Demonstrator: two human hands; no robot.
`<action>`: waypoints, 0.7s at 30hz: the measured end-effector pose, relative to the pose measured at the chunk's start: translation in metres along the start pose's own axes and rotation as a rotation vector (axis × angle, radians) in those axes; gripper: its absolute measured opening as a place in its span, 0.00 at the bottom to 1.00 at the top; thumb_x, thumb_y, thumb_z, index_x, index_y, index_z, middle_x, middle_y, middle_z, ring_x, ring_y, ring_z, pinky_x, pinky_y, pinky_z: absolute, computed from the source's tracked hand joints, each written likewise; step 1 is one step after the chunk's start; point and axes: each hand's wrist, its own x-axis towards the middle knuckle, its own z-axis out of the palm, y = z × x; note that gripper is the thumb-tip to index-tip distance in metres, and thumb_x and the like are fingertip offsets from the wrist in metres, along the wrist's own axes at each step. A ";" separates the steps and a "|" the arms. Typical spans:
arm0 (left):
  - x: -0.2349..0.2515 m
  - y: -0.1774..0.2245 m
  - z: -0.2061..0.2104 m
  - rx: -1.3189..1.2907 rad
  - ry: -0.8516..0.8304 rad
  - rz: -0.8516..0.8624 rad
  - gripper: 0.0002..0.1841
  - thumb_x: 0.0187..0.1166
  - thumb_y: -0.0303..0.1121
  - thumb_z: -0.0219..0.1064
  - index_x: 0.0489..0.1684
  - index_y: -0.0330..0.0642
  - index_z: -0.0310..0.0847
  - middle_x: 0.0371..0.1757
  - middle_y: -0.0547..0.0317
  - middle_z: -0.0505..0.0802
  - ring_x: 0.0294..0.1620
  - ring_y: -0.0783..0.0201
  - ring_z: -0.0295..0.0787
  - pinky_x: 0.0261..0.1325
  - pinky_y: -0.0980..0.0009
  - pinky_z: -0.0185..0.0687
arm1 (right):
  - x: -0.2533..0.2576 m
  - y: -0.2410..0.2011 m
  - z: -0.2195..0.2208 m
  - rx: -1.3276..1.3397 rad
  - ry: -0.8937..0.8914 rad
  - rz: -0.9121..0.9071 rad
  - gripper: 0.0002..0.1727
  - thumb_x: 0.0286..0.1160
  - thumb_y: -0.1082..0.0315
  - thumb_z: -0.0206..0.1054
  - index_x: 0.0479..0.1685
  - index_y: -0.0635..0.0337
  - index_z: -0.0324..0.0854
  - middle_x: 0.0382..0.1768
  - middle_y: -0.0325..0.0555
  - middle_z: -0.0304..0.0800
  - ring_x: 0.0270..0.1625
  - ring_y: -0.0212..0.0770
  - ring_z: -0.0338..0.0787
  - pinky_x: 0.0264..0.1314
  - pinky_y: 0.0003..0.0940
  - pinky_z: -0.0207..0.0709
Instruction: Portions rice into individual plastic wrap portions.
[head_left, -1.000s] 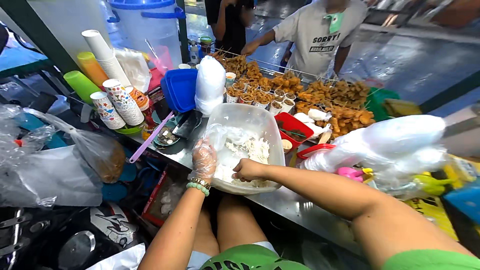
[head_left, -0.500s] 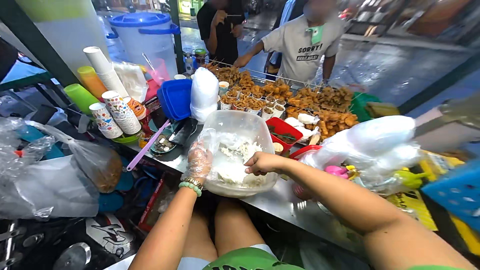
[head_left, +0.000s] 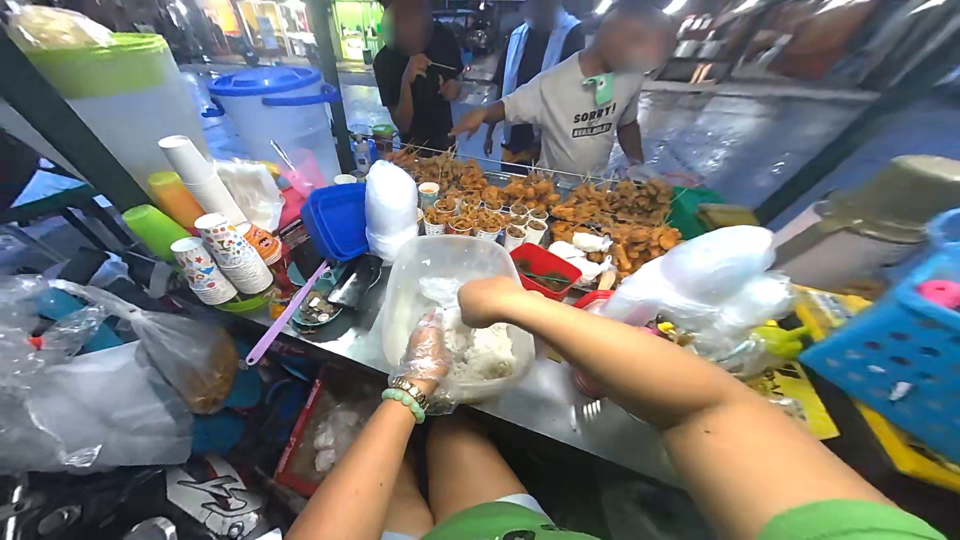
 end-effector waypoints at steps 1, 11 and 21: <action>0.000 0.000 0.000 -0.018 0.001 -0.007 0.37 0.71 0.20 0.70 0.86 0.30 0.63 0.89 0.40 0.68 0.90 0.51 0.63 0.91 0.60 0.57 | -0.003 -0.010 -0.001 -0.051 -0.006 -0.005 0.14 0.79 0.67 0.64 0.45 0.74 0.84 0.55 0.69 0.87 0.62 0.68 0.86 0.54 0.73 0.72; -0.003 0.005 -0.004 -0.114 -0.005 -0.069 0.35 0.76 0.29 0.72 0.85 0.33 0.64 0.82 0.42 0.77 0.85 0.54 0.70 0.88 0.61 0.60 | 0.012 -0.036 0.005 -0.278 -0.078 -0.009 0.15 0.81 0.66 0.64 0.47 0.74 0.84 0.58 0.67 0.87 0.63 0.65 0.85 0.56 0.68 0.73; 0.008 -0.003 -0.016 -0.065 0.028 -0.210 0.47 0.73 0.22 0.69 0.95 0.39 0.44 0.90 0.42 0.67 0.90 0.51 0.63 0.92 0.58 0.54 | 0.015 0.043 -0.008 -0.057 0.053 0.141 0.16 0.81 0.65 0.64 0.43 0.74 0.85 0.52 0.69 0.88 0.60 0.68 0.86 0.54 0.72 0.72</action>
